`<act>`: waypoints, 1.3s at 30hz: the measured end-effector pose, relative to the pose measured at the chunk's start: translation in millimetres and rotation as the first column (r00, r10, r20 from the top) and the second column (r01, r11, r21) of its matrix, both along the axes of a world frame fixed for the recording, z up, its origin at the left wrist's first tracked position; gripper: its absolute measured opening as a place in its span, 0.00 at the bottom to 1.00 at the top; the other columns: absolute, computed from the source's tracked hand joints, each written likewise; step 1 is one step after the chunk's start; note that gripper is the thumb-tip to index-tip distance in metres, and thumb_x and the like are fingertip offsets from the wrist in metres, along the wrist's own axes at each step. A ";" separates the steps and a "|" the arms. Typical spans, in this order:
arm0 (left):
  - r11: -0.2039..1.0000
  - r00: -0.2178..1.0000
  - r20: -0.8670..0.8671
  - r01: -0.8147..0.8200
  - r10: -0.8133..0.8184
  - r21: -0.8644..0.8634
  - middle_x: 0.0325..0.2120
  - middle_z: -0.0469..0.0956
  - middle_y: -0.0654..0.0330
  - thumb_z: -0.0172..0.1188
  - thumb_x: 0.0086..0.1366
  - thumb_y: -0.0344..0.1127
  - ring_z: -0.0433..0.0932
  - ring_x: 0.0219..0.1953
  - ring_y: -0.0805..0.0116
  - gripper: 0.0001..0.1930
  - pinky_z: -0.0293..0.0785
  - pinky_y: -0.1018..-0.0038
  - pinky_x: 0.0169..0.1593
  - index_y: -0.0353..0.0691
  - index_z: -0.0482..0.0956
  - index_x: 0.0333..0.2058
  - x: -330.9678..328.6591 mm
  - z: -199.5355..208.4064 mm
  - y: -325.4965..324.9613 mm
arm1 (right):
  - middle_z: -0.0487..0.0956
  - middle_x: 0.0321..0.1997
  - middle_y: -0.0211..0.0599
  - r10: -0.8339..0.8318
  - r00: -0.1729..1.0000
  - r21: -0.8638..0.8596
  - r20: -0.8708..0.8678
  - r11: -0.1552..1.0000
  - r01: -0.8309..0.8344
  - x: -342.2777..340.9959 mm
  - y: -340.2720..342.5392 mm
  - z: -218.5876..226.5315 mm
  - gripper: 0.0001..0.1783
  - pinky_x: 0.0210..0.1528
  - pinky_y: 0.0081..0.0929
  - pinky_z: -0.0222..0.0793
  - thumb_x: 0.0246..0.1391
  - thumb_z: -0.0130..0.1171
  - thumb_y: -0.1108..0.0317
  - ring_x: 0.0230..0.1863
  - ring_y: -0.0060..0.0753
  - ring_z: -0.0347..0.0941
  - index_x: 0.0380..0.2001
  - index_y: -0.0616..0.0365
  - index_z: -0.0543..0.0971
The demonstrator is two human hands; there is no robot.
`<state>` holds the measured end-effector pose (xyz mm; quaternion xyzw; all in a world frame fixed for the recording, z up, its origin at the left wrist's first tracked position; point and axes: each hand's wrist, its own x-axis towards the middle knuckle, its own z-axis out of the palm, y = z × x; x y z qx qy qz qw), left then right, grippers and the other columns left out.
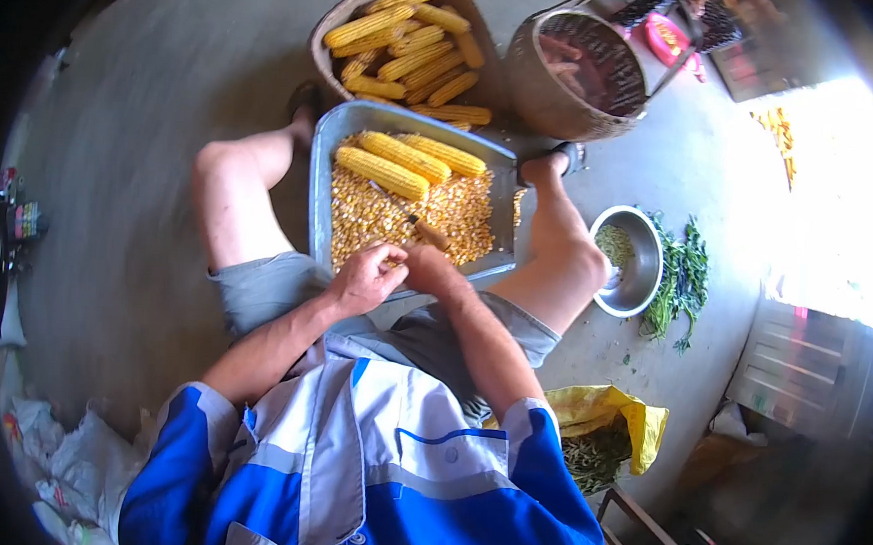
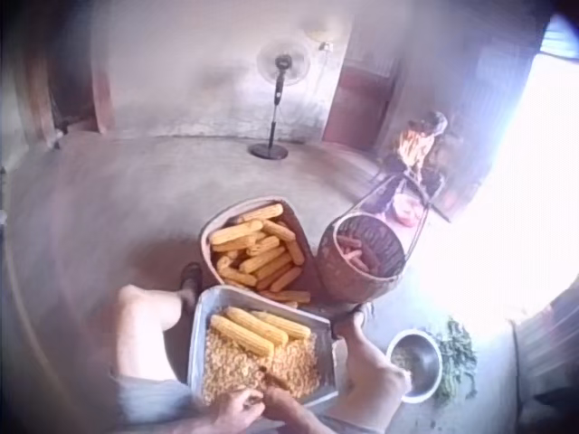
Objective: The person removes corn kernels from corn cobs into a metal tray using a knife and by hand.
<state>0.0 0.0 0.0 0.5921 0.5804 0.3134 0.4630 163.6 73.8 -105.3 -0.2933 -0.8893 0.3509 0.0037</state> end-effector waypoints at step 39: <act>0.538 0.461 0.387 -0.258 0.799 -0.803 0.31 0.80 0.56 0.55 0.67 0.47 0.80 0.29 0.65 0.20 0.78 0.71 0.31 0.37 0.74 0.48 -33.0 -92.4 71.1 | 0.77 0.47 0.53 -0.490 0.856 0.177 0.163 0.868 0.464 11.3 51.0 8.7 0.18 0.52 0.43 0.69 0.54 0.58 0.61 0.51 0.52 0.74 0.45 0.61 0.76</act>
